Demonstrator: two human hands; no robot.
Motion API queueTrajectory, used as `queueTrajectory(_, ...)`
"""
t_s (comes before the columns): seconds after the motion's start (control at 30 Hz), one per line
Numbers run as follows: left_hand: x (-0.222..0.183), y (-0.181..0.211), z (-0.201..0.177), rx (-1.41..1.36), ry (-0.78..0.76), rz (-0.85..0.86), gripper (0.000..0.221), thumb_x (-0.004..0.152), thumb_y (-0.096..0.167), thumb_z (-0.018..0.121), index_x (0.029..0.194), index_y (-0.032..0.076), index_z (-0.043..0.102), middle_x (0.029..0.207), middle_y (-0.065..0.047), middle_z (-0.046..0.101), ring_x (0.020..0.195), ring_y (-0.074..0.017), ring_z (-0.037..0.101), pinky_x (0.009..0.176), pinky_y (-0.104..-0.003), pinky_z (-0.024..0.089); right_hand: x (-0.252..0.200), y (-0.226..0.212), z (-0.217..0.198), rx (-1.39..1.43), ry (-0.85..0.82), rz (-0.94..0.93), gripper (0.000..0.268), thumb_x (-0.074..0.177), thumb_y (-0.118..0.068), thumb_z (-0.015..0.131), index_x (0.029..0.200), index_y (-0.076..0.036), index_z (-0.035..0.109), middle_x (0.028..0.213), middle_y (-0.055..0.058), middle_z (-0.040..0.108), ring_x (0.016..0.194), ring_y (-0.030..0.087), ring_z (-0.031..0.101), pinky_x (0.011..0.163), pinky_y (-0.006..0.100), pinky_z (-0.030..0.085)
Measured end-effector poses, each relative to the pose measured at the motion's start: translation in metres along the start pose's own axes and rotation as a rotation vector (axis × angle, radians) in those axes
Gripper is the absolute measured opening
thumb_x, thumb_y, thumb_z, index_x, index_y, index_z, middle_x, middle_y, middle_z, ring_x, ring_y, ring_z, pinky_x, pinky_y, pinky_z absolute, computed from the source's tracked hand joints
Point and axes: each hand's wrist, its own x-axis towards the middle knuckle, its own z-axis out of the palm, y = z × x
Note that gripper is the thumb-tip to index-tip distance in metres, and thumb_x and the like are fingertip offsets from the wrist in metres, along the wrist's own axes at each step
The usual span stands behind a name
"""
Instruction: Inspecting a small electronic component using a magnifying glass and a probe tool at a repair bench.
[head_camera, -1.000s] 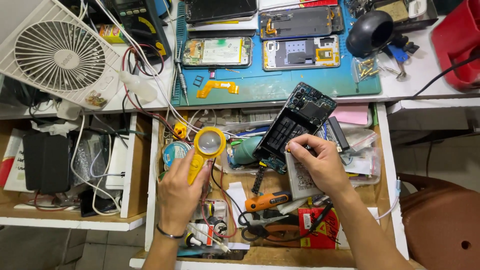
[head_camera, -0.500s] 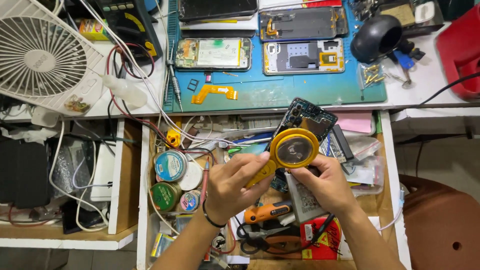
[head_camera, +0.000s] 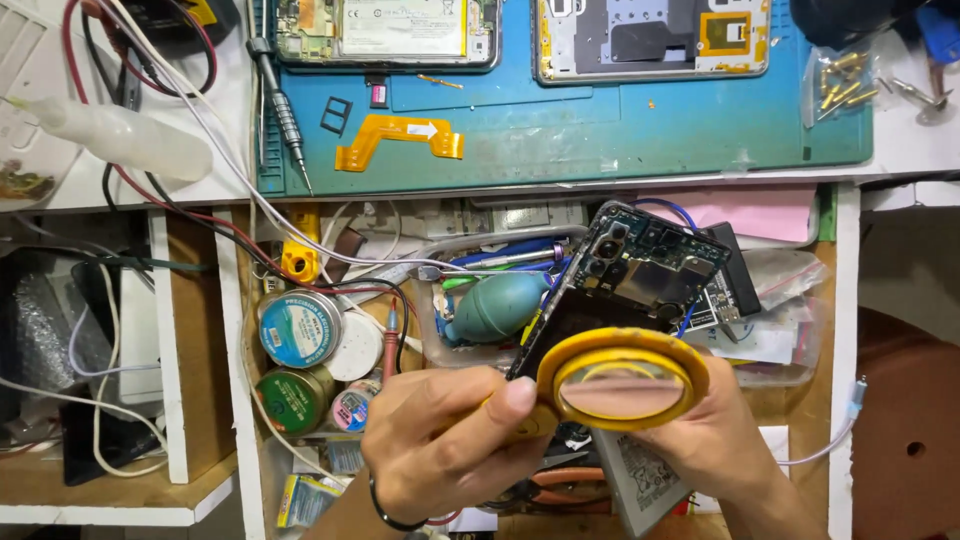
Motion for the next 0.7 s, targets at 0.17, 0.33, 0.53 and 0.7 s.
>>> queueTrajectory(0.17, 0.0, -0.002, -0.002, 0.02, 0.036, 0.015, 0.043, 0.093, 0.017, 0.081, 0.129, 0.012, 0.06, 0.09, -0.003, 0.069, 0.064, -0.0106, 0.065, 0.057, -0.024, 0.059, 0.003, -0.008, -0.002, -0.155, -0.002, 0.002, 0.034, 0.08, -0.04, 0.079, 0.084, -0.006, 0.079, 0.073, 0.0, 0.077, 0.062, 0.007, 0.068, 0.053, 0.024, 0.055)
queueTrajectory(0.33, 0.0, 0.004, -0.014, -0.004, -0.056, -0.015, 0.048, 0.093, 0.023, 0.086, 0.131, 0.016, 0.058, 0.096, -0.003, 0.067, 0.066, -0.0102, 0.061, 0.058, -0.024, 0.059, 0.013, -0.029, 0.004, -0.098, -0.091, -0.054, 0.028, 0.08, -0.033, 0.082, 0.086, -0.006, 0.078, 0.075, 0.001, 0.08, 0.061, 0.009, 0.073, 0.05, 0.023, 0.056)
queueTrajectory(0.53, -0.001, 0.011, -0.01, 0.032, -0.083, -0.119, 0.044, 0.097, 0.024, 0.078, 0.135, 0.022, 0.055, 0.096, 0.004, 0.069, 0.057, -0.0068, 0.051, 0.057, -0.021, 0.048, 0.012, -0.027, 0.001, -0.287, -0.066, -0.024, 0.034, 0.082, -0.044, 0.071, 0.084, -0.012, 0.08, 0.076, -0.001, 0.083, 0.065, 0.006, 0.076, 0.055, 0.019, 0.056)
queueTrajectory(0.7, -0.003, -0.004, -0.007, 0.002, -0.086, -0.045, 0.048, 0.095, 0.018, 0.084, 0.135, 0.013, 0.057, 0.097, -0.004, 0.069, 0.066, -0.0118, 0.066, 0.061, -0.024, 0.061, 0.002, -0.001, 0.0, -0.073, 0.041, -0.006, 0.023, 0.08, -0.026, 0.083, 0.09, -0.005, 0.081, 0.083, 0.004, 0.084, 0.07, 0.012, 0.079, 0.064, 0.026, 0.066)
